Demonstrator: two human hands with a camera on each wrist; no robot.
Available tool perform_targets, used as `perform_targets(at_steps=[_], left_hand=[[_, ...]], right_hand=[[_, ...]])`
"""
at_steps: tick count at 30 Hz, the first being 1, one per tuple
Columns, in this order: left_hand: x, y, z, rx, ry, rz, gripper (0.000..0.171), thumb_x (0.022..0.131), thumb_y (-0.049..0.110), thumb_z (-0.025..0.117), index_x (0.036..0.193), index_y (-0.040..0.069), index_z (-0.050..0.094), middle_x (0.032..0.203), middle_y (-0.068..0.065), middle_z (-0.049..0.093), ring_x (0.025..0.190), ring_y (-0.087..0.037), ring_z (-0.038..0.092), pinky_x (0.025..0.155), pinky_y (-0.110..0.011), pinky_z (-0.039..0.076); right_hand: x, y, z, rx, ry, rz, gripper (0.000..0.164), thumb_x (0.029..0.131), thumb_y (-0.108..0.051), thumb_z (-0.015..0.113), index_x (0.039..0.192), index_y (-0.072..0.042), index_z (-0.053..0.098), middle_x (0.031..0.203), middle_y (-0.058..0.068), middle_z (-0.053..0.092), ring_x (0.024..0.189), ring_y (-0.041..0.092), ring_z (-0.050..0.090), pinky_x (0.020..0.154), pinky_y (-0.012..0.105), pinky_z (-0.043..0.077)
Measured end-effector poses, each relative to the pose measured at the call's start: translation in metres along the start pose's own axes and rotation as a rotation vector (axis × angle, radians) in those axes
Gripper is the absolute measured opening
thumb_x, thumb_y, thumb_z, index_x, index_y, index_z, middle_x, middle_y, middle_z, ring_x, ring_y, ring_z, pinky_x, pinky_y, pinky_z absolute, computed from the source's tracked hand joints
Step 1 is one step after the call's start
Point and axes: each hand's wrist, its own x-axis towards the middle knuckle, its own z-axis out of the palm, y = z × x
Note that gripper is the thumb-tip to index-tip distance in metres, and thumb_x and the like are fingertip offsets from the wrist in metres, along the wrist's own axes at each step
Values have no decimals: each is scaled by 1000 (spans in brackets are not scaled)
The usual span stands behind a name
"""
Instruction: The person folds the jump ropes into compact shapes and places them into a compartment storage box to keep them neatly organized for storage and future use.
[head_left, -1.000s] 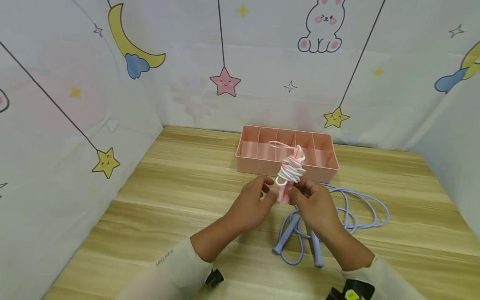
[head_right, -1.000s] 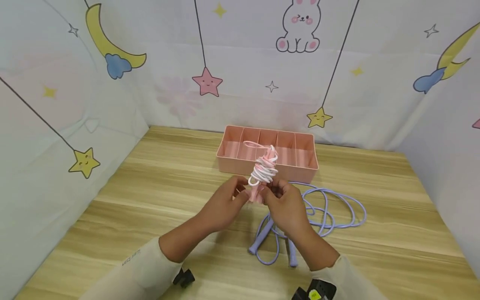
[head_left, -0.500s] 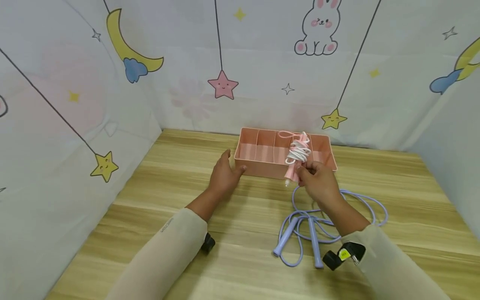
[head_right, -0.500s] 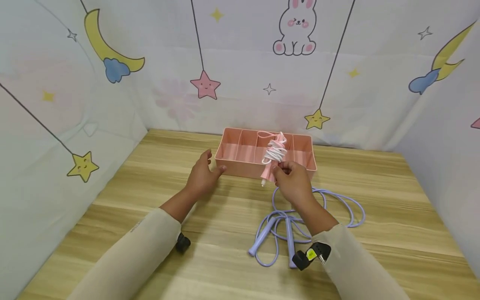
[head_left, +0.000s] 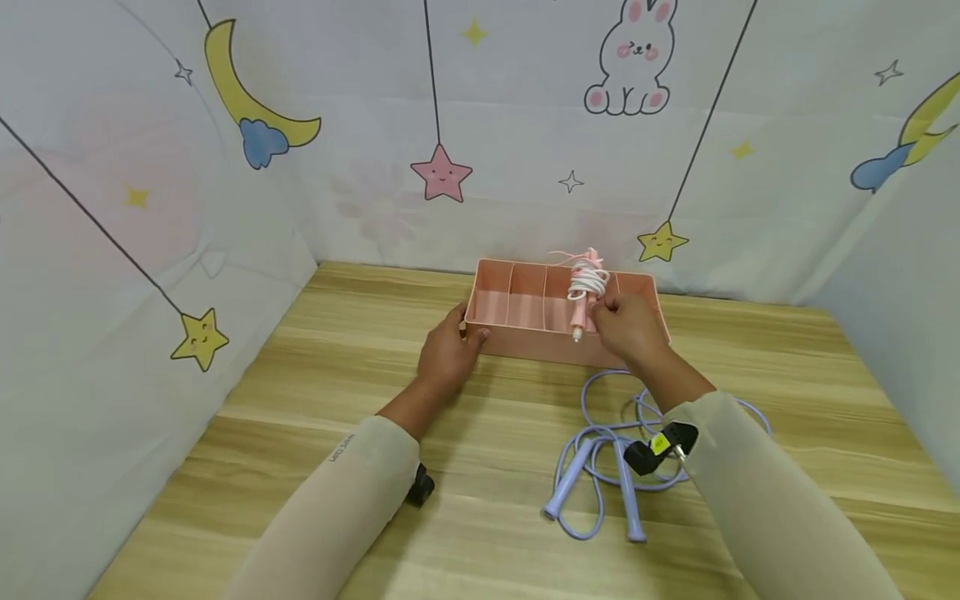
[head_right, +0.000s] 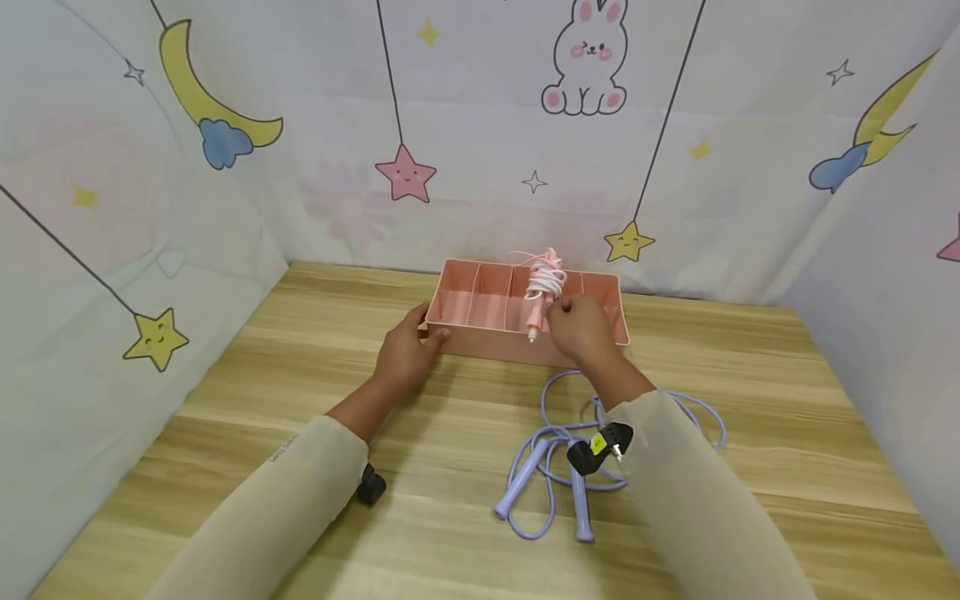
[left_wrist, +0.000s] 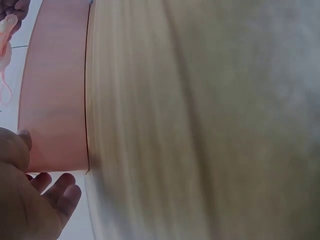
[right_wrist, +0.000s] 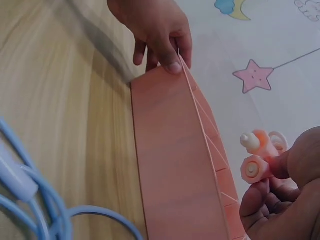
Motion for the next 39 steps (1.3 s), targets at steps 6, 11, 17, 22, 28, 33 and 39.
perform_targets(at_steps=[6, 11, 17, 22, 28, 33, 39], left_hand=[[1, 0, -1, 70, 27, -32, 59, 102, 35, 65, 152, 10, 48, 136, -11, 65, 111, -26, 68, 86, -45, 54], [0, 1, -1, 81, 28, -37, 56, 101, 37, 64, 150, 12, 50, 134, -8, 66, 109, -25, 69, 85, -45, 54], [-1, 2, 0, 115, 36, -40, 55, 101, 38, 64, 148, 12, 52, 137, -5, 65, 108, -25, 70, 83, -46, 54], [-1, 1, 1, 141, 43, -31, 54, 101, 39, 63, 148, 13, 53, 131, -6, 69, 107, -25, 70, 81, -47, 54], [0, -1, 2, 171, 51, -38, 53, 102, 39, 63, 147, 14, 53, 133, -6, 68, 110, -27, 69, 83, -48, 53], [0, 0, 1, 190, 52, -44, 53, 102, 40, 63, 148, 14, 53, 136, -5, 66, 110, -29, 68, 83, -49, 53], [1, 1, -2, 217, 56, -44, 53, 102, 40, 62, 148, 16, 53, 136, -5, 66, 113, -31, 67, 84, -51, 53]], right_hand=[[17, -7, 3, 28, -79, 100, 36, 104, -23, 51, 73, -5, 59, 66, 0, 53, 59, 14, 49, 54, 28, 38], [26, -10, 9, 18, -93, 152, 33, 101, -21, 53, 78, -1, 65, 74, 3, 56, 66, 17, 55, 57, 29, 43], [34, -11, 16, -45, -102, 188, 37, 100, -20, 53, 67, -5, 59, 76, 8, 54, 69, 22, 50, 57, 31, 40], [40, -10, 24, -20, -78, 211, 31, 97, -14, 55, 68, -4, 62, 81, 10, 54, 71, 24, 49, 58, 31, 40], [44, -11, 35, -123, -13, 176, 35, 87, -8, 51, 52, -12, 47, 59, 1, 42, 57, 20, 41, 50, 30, 33], [43, -16, 38, -215, -9, 231, 25, 92, -18, 53, 69, -8, 57, 76, 6, 51, 65, 23, 47, 53, 32, 36], [46, -20, 40, -286, -68, 271, 26, 97, -24, 54, 77, -8, 59, 88, 8, 55, 72, 24, 52, 55, 34, 40]])
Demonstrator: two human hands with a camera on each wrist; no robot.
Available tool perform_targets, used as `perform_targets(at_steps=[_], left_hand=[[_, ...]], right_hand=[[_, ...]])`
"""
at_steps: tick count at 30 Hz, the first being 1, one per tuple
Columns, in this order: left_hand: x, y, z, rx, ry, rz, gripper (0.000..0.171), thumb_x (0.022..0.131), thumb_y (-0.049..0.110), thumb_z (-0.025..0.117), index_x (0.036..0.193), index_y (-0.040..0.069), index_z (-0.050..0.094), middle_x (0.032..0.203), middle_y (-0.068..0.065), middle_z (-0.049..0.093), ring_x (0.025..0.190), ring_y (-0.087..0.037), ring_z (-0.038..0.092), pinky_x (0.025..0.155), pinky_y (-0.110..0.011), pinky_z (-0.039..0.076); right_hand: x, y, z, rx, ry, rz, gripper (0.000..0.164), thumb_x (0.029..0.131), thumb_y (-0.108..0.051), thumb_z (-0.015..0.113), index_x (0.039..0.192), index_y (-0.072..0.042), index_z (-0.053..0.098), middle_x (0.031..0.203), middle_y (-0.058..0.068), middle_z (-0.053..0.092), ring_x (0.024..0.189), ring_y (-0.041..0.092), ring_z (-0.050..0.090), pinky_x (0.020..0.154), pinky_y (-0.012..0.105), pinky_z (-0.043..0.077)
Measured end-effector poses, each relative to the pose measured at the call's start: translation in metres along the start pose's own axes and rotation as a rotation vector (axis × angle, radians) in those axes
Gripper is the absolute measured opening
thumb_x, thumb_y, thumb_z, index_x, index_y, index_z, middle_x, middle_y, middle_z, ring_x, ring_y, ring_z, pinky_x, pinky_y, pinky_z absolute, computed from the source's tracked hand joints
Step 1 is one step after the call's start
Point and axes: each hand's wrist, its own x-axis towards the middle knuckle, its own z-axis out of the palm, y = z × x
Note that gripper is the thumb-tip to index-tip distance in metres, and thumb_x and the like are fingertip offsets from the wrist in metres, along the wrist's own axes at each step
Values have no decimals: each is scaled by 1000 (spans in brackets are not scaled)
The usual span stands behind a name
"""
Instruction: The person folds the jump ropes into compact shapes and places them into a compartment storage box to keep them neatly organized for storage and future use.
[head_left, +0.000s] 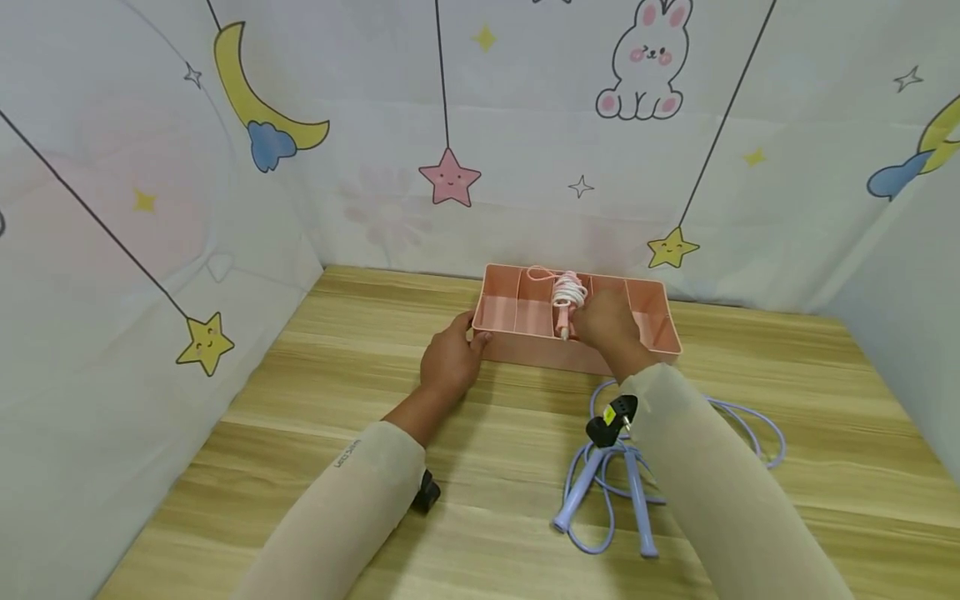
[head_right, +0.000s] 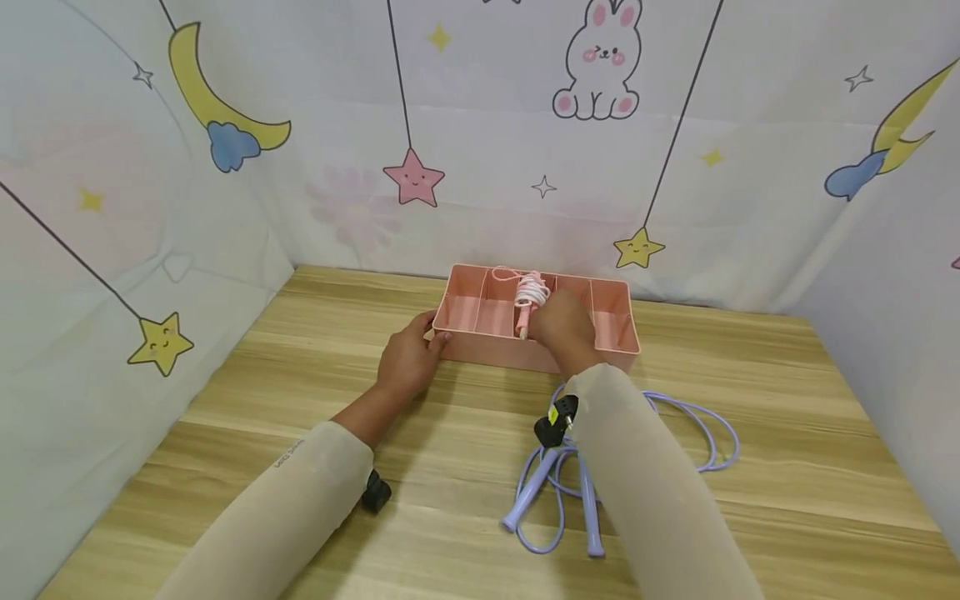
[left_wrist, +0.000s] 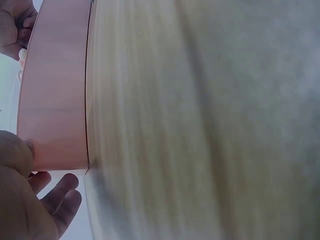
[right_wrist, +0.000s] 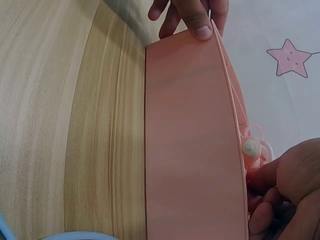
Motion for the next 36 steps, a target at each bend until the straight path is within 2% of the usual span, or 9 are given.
perform_targets(at_steps=[3, 8, 13, 17, 20, 25, 27, 32, 36], left_hand=[[0, 1, 0, 17, 2, 5, 52, 102, 40, 61, 148, 16, 53, 136, -4, 66, 111, -31, 68, 84, -51, 53], [0, 2, 0, 33, -3, -4, 52, 103, 41, 60, 148, 17, 53, 135, -5, 66, 109, -32, 69, 82, -51, 53], [-1, 4, 1, 39, -1, -7, 52, 103, 41, 60, 148, 17, 53, 134, -5, 67, 110, -33, 68, 82, -52, 53], [-2, 4, 1, 43, 7, 2, 51, 103, 41, 60, 148, 17, 54, 133, -5, 67, 108, -34, 69, 80, -52, 53], [-1, 3, 1, 49, 19, 6, 51, 102, 40, 61, 147, 17, 54, 132, -6, 68, 107, -35, 70, 79, -53, 53], [-1, 4, -1, 59, 21, -1, 51, 102, 40, 61, 147, 17, 54, 131, -7, 68, 108, -35, 69, 79, -52, 53], [-1, 5, -2, 60, 13, -4, 51, 102, 40, 61, 147, 17, 54, 131, -8, 68, 109, -35, 69, 81, -52, 53], [-1, 6, -3, 55, -8, 1, 52, 103, 40, 60, 147, 14, 53, 133, -9, 67, 112, -35, 67, 85, -52, 53], [-2, 7, -4, 41, -26, 5, 52, 104, 38, 59, 148, 12, 51, 136, -10, 65, 116, -35, 65, 89, -52, 51]], right_hand=[[1, 1, 2, -41, -19, -36, 29, 98, -22, 52, 73, -8, 59, 81, 7, 55, 68, 23, 51, 52, 34, 40], [1, 3, 4, -12, -29, -80, 32, 98, -16, 52, 68, -8, 60, 63, 4, 51, 57, 21, 50, 48, 31, 36], [0, 7, 4, 0, -16, -121, 36, 98, -15, 52, 63, -9, 58, 59, 2, 51, 55, 20, 50, 48, 30, 36], [1, 11, 3, 11, 11, -192, 39, 98, -15, 50, 60, -8, 58, 58, 2, 52, 55, 20, 48, 49, 31, 35], [2, 15, 3, 60, 26, -247, 37, 99, -17, 49, 70, -4, 68, 65, 3, 58, 59, 21, 50, 51, 31, 37], [-2, 23, -1, 181, 15, -316, 32, 102, -24, 52, 103, -1, 75, 93, 10, 70, 75, 22, 57, 62, 32, 45], [-5, 26, -4, 212, 10, -348, 31, 103, -25, 54, 107, -2, 74, 99, 12, 71, 79, 23, 58, 65, 34, 46], [-17, 34, -11, 275, 2, -433, 29, 104, -25, 55, 107, -2, 72, 99, 14, 72, 85, 25, 64, 71, 36, 50], [-35, 38, -16, 315, -42, -453, 27, 104, -25, 55, 110, -4, 71, 98, 14, 71, 88, 27, 66, 72, 37, 52]])
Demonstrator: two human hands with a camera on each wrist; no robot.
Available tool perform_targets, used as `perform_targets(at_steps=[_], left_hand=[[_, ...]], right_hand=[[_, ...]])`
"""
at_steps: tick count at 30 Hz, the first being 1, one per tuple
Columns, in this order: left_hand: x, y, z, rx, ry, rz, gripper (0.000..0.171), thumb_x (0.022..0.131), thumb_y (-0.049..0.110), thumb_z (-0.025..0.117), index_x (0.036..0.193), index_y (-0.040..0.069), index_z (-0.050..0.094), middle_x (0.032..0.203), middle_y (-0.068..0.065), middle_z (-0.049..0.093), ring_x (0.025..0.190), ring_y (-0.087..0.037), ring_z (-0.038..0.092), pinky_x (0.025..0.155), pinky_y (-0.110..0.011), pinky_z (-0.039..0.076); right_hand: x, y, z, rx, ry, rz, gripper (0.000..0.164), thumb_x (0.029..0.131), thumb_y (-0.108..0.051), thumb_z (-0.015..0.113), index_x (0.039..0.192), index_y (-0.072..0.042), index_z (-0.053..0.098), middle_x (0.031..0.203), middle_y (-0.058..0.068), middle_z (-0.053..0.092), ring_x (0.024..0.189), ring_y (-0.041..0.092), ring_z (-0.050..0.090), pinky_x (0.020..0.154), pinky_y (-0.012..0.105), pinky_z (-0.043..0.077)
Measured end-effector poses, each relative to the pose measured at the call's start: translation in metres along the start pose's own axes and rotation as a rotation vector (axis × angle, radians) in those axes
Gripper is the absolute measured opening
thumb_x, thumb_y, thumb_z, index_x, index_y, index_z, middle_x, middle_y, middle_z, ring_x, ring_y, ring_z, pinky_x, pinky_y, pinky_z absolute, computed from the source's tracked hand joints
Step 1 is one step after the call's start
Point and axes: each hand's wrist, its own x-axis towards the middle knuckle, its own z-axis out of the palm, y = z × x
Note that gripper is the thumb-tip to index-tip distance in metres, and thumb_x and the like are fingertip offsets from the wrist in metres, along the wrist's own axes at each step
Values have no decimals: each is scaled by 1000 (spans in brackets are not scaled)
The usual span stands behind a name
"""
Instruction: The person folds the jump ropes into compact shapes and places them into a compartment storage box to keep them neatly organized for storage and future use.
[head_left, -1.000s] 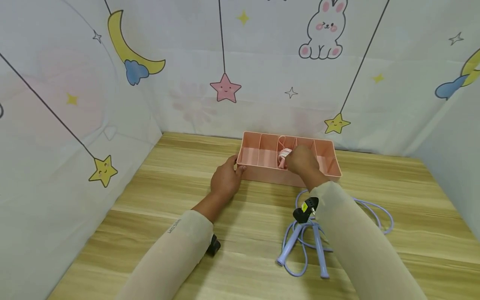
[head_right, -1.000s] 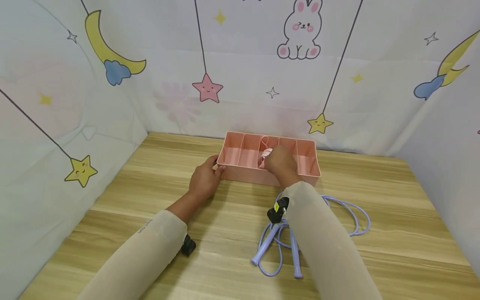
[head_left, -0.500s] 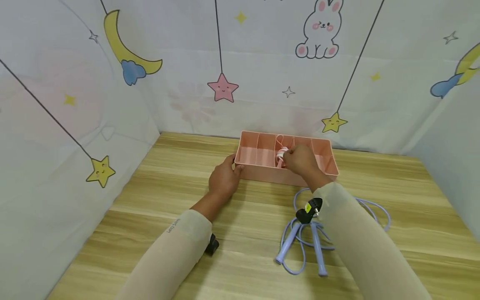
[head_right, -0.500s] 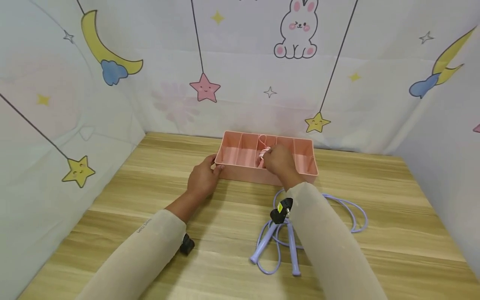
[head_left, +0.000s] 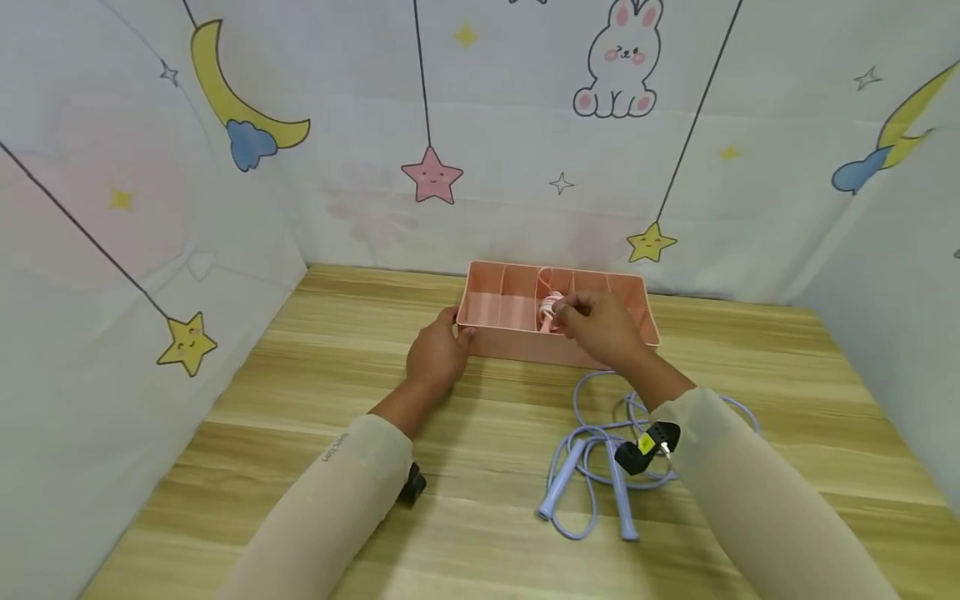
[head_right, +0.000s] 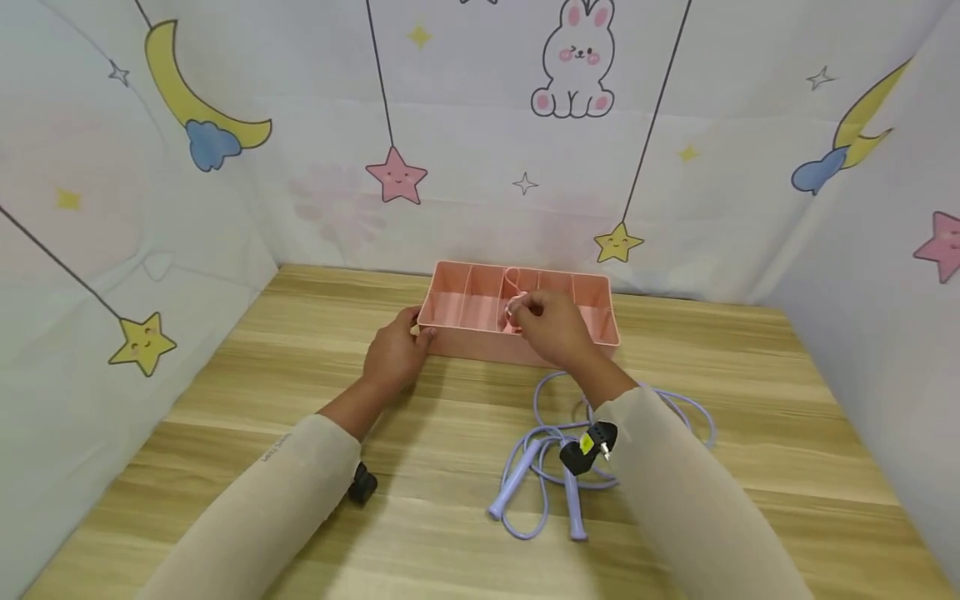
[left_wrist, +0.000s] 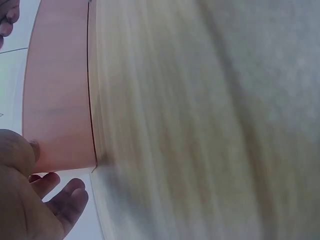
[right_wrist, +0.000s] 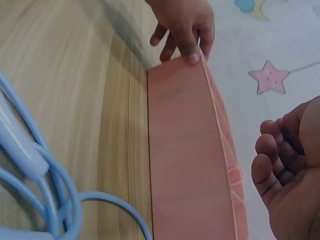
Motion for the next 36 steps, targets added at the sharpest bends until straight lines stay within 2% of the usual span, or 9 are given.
perform_targets(at_steps=[6, 10, 15, 17, 19, 23, 26, 32, 36], left_hand=[[-3, 1, -1, -39, -29, 10, 55, 105, 38, 57, 149, 6, 47, 137, -12, 64, 118, -34, 64, 92, -51, 50], [-5, -1, -2, -35, -41, -7, 61, 105, 38, 58, 152, 4, 41, 138, -15, 62, 120, -34, 62, 92, -51, 50], [-11, 3, -5, -33, 79, -7, 67, 102, 34, 63, 152, 0, 35, 137, -26, 52, 122, -45, 54, 96, -55, 47], [-17, 8, -6, -38, 130, 28, 64, 100, 31, 64, 149, -2, 38, 133, -28, 49, 119, -46, 52, 95, -55, 46], [-27, 17, -7, -37, 132, 83, 56, 100, 28, 64, 144, -2, 44, 129, -27, 50, 116, -44, 51, 92, -54, 46], [-51, 36, -8, -10, 60, 218, 41, 99, 23, 67, 131, -1, 56, 123, -23, 55, 111, -39, 56, 90, -50, 49], [-70, 48, -5, 13, -11, 297, 31, 98, 20, 69, 121, 2, 62, 113, -16, 62, 103, -33, 61, 87, -47, 50], [-105, 60, 1, 40, -193, 383, 15, 99, 23, 67, 107, 10, 70, 91, -1, 66, 86, -20, 61, 76, -37, 50], [-124, 65, 8, 67, -302, 432, 9, 98, 23, 68, 99, 15, 70, 82, 7, 62, 76, -10, 58, 67, -30, 48]], right_hand=[[-31, -10, -6, 32, -42, -61, 21, 105, -22, 55, 106, -10, 72, 101, 7, 73, 86, 24, 64, 69, 37, 53], [-45, -11, -7, 52, -61, -99, 22, 105, -19, 55, 107, -5, 72, 100, 8, 72, 86, 25, 65, 71, 38, 53], [-61, -7, -13, 67, -80, -71, 23, 107, -21, 54, 109, -5, 71, 100, 9, 71, 88, 26, 64, 74, 38, 54], [-67, -4, -15, 64, -82, -75, 22, 107, -20, 54, 109, -6, 71, 101, 8, 71, 87, 25, 63, 71, 37, 52], [-74, -1, -18, 55, -81, -87, 21, 107, -18, 54, 110, -6, 71, 103, 7, 71, 86, 24, 62, 69, 35, 51], [-87, 9, -21, 27, -79, -107, 20, 105, -19, 57, 112, -8, 72, 99, 4, 71, 77, 22, 59, 59, 33, 47], [-99, 19, -20, -11, -64, -126, 18, 104, -23, 61, 113, -12, 72, 96, 0, 69, 77, 20, 60, 59, 33, 48], [-124, 33, -16, -130, -34, -182, 17, 104, -24, 63, 115, -14, 72, 96, -6, 70, 77, 13, 62, 67, 31, 52], [-137, 40, -14, -233, -52, -264, 17, 101, -11, 64, 115, -12, 74, 104, -4, 72, 85, 12, 62, 70, 31, 52]])
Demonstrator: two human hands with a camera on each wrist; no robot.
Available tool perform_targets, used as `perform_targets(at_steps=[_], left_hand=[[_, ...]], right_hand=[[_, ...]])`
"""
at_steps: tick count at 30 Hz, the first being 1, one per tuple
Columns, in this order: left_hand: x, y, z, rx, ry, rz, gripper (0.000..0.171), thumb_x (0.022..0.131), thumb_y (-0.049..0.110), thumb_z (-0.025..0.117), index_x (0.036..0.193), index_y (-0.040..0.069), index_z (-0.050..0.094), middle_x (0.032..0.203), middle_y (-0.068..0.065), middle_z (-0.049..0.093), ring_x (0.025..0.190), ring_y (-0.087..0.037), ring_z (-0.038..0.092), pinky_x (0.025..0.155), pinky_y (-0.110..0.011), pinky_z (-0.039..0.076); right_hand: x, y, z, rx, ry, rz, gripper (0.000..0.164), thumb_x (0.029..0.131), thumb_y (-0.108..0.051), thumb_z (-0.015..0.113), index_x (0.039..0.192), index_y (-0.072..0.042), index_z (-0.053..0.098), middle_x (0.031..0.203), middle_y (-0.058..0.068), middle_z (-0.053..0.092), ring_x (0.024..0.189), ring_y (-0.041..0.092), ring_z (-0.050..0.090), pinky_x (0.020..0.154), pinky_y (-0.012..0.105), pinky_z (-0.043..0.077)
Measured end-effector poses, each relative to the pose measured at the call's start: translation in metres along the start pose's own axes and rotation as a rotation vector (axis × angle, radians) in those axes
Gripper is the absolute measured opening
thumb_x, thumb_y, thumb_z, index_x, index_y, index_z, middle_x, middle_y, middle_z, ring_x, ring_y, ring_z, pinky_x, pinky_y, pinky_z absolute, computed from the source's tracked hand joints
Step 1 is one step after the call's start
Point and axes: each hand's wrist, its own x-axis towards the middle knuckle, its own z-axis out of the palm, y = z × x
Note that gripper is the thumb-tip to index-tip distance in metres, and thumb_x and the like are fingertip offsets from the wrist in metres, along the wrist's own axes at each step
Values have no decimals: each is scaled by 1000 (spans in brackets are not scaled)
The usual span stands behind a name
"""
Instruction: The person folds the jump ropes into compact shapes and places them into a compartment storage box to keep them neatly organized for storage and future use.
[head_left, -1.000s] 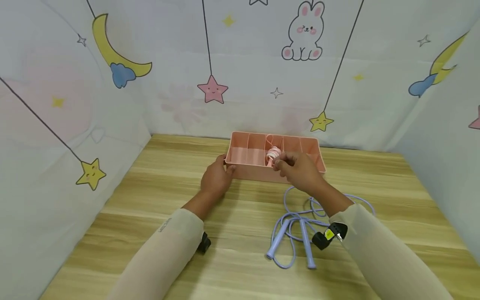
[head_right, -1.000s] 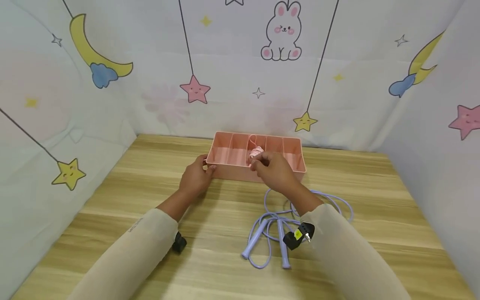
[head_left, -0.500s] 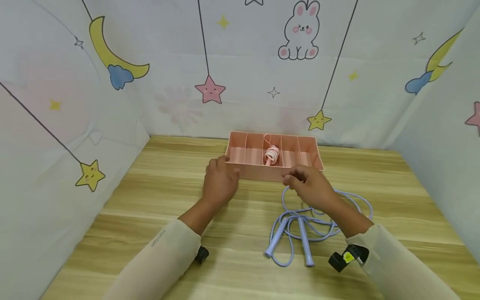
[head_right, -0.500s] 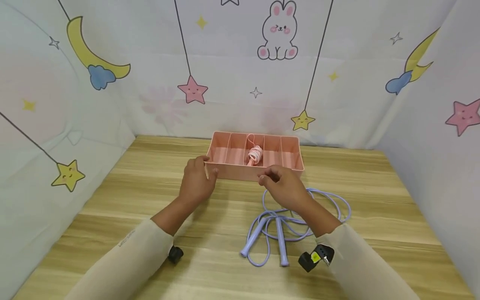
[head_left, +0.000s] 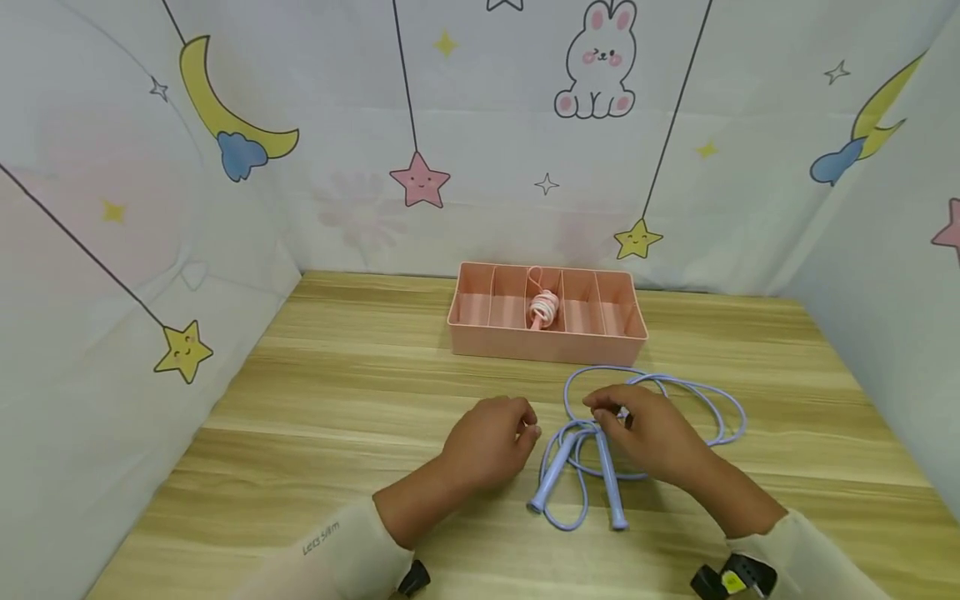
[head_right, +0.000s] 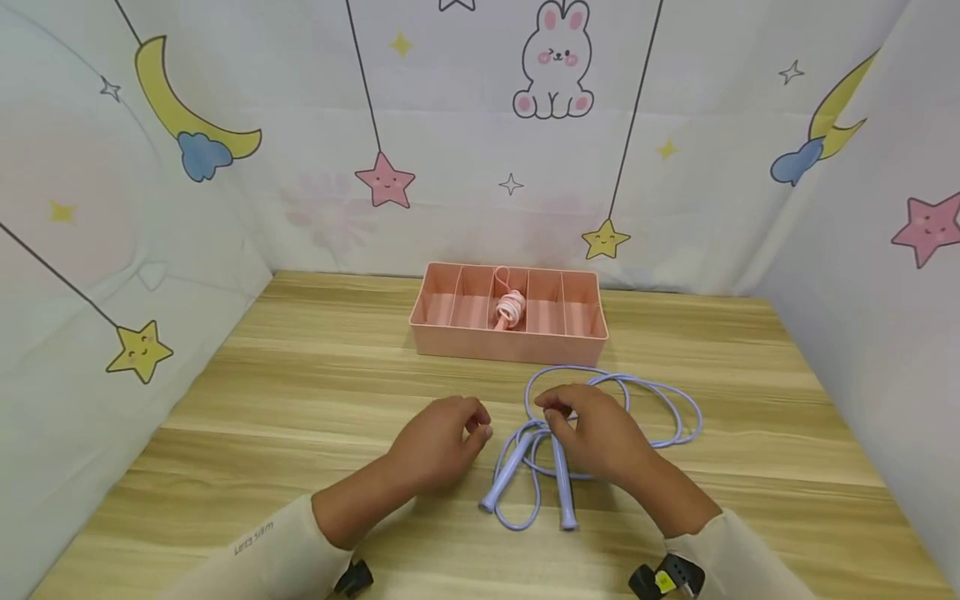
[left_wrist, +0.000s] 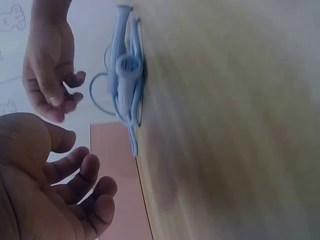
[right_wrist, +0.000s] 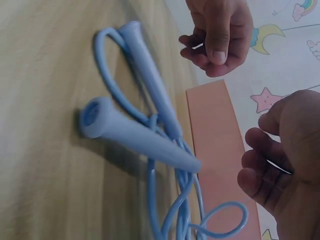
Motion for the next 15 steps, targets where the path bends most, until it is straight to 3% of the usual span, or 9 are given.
perform_targets(at_steps=[6, 9, 15], left_hand=[[-14, 15, 14, 26, -117, 1, 16, 97, 32, 71, 98, 16, 70, 77, 11, 61, 67, -4, 54, 57, -26, 45], [-18, 19, 19, 41, -165, -10, 21, 95, 36, 73, 99, 16, 70, 77, 11, 62, 64, -4, 54, 54, -27, 44], [-20, 21, 21, 116, -245, -44, 29, 90, 41, 78, 99, 16, 66, 75, 11, 59, 64, -6, 52, 54, -29, 44]], right_hand=[[-21, 11, 7, -230, -1, -208, 36, 87, 9, 69, 110, -17, 76, 112, -3, 69, 110, 24, 64, 87, 44, 54], [-28, 19, 12, -287, 5, -284, 43, 81, 14, 68, 107, -19, 77, 114, -2, 68, 110, 24, 63, 85, 44, 55], [-37, 27, 22, -348, -12, -297, 40, 78, 5, 80, 107, -23, 78, 121, 0, 65, 116, 23, 59, 84, 43, 56]])
